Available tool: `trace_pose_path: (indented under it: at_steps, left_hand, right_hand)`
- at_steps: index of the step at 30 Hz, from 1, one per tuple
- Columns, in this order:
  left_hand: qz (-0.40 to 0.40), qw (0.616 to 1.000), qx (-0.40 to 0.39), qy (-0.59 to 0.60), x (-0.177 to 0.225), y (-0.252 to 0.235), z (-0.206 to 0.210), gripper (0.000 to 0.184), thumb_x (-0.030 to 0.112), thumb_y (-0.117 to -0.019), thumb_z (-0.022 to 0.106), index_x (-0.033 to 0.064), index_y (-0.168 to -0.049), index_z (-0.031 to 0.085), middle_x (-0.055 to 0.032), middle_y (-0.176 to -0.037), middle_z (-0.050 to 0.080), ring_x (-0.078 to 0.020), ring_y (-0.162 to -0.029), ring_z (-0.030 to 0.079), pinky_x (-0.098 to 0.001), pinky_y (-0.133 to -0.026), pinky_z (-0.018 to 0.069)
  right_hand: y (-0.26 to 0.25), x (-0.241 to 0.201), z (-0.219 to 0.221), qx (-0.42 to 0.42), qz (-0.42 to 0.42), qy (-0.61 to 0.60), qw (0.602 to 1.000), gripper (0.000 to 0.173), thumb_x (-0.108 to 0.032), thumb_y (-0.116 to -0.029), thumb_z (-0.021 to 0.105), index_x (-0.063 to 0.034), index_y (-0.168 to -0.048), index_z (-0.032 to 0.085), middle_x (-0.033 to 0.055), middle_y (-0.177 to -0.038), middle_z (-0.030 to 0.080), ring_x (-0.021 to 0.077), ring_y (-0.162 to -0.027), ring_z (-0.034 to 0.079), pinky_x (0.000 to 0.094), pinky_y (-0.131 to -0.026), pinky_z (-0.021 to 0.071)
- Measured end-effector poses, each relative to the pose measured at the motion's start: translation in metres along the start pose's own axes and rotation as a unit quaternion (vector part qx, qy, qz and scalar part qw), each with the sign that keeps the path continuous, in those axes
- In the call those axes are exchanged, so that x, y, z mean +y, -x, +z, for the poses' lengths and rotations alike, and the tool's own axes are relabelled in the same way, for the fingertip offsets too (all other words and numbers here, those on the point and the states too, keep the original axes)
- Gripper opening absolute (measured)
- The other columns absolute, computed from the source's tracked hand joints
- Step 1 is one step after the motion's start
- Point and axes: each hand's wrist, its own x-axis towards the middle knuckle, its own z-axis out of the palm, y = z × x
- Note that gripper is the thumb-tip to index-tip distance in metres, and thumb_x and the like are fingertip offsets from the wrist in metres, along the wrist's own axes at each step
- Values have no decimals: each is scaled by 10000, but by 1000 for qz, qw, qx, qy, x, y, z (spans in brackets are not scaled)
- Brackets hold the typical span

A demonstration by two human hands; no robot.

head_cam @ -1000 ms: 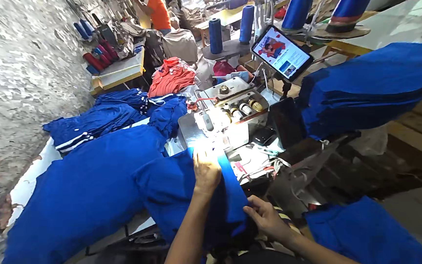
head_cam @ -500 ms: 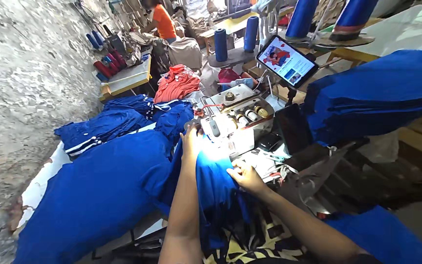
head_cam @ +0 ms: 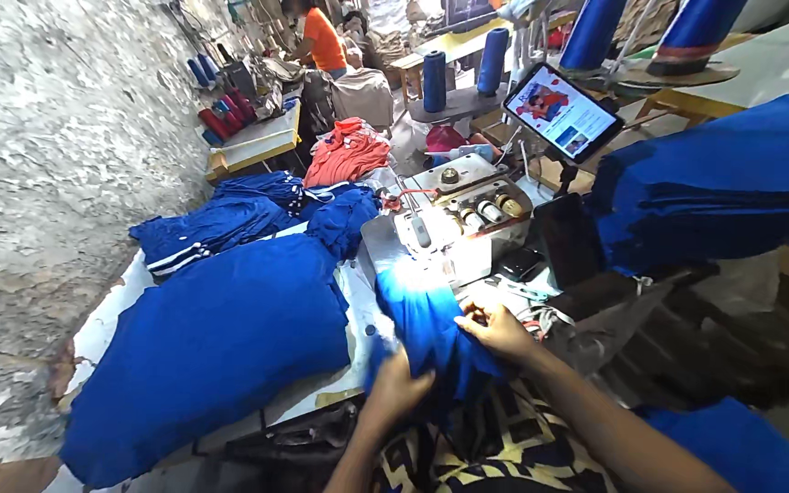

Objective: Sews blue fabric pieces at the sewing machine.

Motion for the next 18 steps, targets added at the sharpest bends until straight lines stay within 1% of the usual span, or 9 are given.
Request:
trace_pose_path:
  at_steps: [3,5,7,9,11,12,15,16,18]
  left_hand:
    - [3,982,-177,62,-39,43,-5,295,128,-930,688,-34,-1176,666,-155,-1036,718,-227,-965,700,-466,-922,559]
    - [24,989,-142,25,-51,64,-48,263,95,-892,713,-1,-1137,695,-112,-1001,735,-201,-939,708,-461,-890,575]
    - [47,993,44,-94,-46,84,-103,240,45,-843,750,-24,-1069,712,-180,-949,727,-327,-899,711,-581,-816,565]
    - [50,915,329,-230,-36,88,-138,374,102,-840,774,-94,-1140,667,-342,-1029,678,-551,-938,660,-765,-786,468]
    - [48,821,480,-306,-24,74,-143,651,317,-922,707,-102,-1389,530,-441,-1386,478,-683,-1283,427,-858,-1022,196]
    - [92,804,493,-318,-16,65,-130,658,379,-949,659,-93,-1391,533,-441,-1434,435,-675,-1322,393,-828,-1049,202]
    - [252,922,246,-163,3,48,-28,300,239,-950,671,4,-1128,729,-196,-1120,718,-328,-1083,684,-502,-940,545]
    - [219,973,49,-52,4,48,8,257,182,-975,653,-9,-1129,726,-149,-1067,729,-230,-1011,697,-410,-911,565]
    - [49,952,-243,179,-12,34,71,370,117,-1031,563,-120,-1315,559,-203,-1162,688,-211,-1009,688,-380,-931,553]
  right_hand:
    - [-2,11,-10,-41,-7,0,999,298,-106,-915,672,63,-1157,629,111,-1017,682,66,-878,631,233,-821,525]
    - [-4,14,-13,-64,-16,-26,997,289,-85,-903,676,64,-1144,622,89,-1013,667,36,-865,616,204,-804,520]
    - [-4,13,-17,-101,-25,-62,993,224,-50,-894,674,47,-1085,611,23,-946,633,-26,-807,573,148,-750,491]
    - [-5,10,-23,-156,-9,-64,986,147,-14,-904,641,21,-1039,594,-23,-884,598,-56,-745,527,125,-689,451]
    - [-5,9,-29,-200,26,-8,979,125,19,-929,567,44,-1048,598,30,-905,603,10,-756,539,191,-705,470]
    - [-5,5,-30,-190,44,35,980,149,40,-931,535,62,-1054,618,81,-925,631,75,-778,589,253,-732,509]
    - [-10,-1,-24,-50,22,113,992,215,79,-892,527,118,-1053,663,238,-1009,688,298,-928,676,445,-870,537]
    - [-11,-1,-20,-14,-10,103,995,222,67,-890,522,119,-1054,662,242,-1019,682,289,-937,662,417,-863,526]
    - [-16,-4,-14,-23,-47,53,997,228,-33,-938,549,88,-1094,663,193,-1055,682,183,-924,650,302,-826,534]
